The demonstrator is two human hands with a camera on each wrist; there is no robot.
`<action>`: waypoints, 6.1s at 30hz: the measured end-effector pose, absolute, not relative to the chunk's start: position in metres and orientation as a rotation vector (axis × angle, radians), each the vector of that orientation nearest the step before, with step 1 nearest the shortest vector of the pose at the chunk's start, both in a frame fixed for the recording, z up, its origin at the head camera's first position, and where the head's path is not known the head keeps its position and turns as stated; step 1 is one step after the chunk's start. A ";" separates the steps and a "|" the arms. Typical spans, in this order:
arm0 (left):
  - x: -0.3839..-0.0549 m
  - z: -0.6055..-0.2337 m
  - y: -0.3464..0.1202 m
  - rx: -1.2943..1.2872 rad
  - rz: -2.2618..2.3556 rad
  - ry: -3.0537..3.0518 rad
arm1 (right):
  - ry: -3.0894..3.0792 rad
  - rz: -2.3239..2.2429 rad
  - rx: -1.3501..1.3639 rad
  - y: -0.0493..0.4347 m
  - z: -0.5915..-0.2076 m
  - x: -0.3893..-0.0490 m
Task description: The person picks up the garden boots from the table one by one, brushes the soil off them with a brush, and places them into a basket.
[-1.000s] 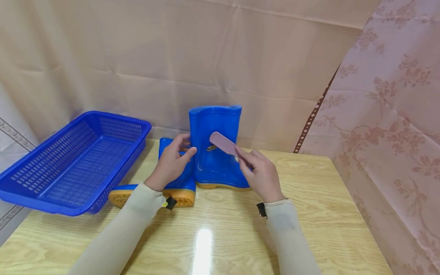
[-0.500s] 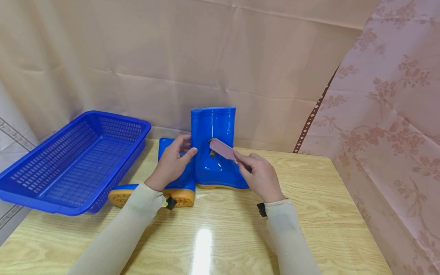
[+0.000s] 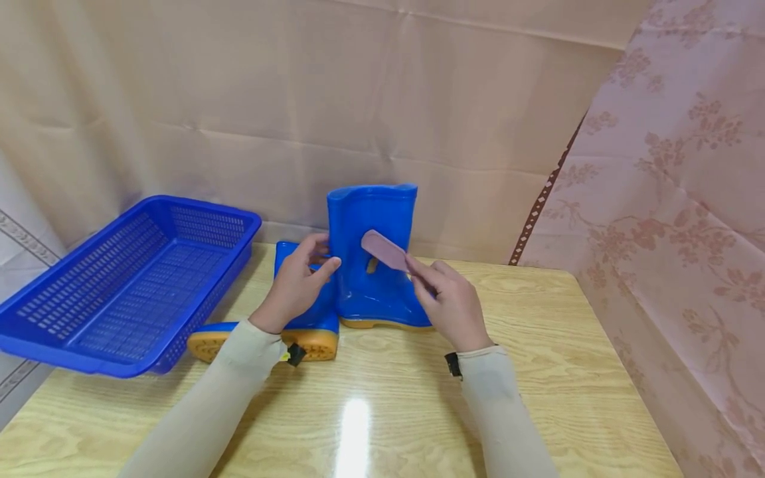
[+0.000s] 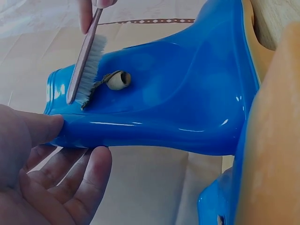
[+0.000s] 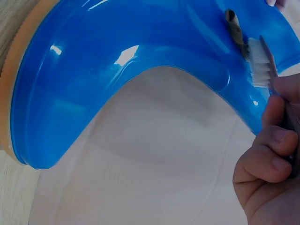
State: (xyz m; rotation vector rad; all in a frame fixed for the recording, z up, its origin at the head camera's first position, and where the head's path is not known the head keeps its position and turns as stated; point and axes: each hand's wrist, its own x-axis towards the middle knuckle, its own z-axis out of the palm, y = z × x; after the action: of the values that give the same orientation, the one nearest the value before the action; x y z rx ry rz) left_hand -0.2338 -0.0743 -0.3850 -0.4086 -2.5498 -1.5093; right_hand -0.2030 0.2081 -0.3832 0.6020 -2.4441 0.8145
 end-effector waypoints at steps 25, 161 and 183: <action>-0.234 -0.384 -0.074 -0.361 -1.514 -2.586 | -2.683 0.853 0.512 0.208 -0.376 -0.201; -0.236 -0.389 -0.077 -0.503 -1.629 -2.472 | -2.398 0.967 0.347 0.217 -0.382 -0.203; -0.238 -0.383 -0.091 -0.540 -1.571 -2.601 | -2.241 0.977 0.256 0.221 -0.387 -0.206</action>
State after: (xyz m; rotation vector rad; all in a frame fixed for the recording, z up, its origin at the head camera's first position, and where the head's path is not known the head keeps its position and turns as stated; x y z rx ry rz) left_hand -0.2378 -0.0908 -0.3829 -0.5404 -2.6008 -1.5712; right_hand -0.2064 0.2212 -0.3873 0.2557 -2.2411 0.9772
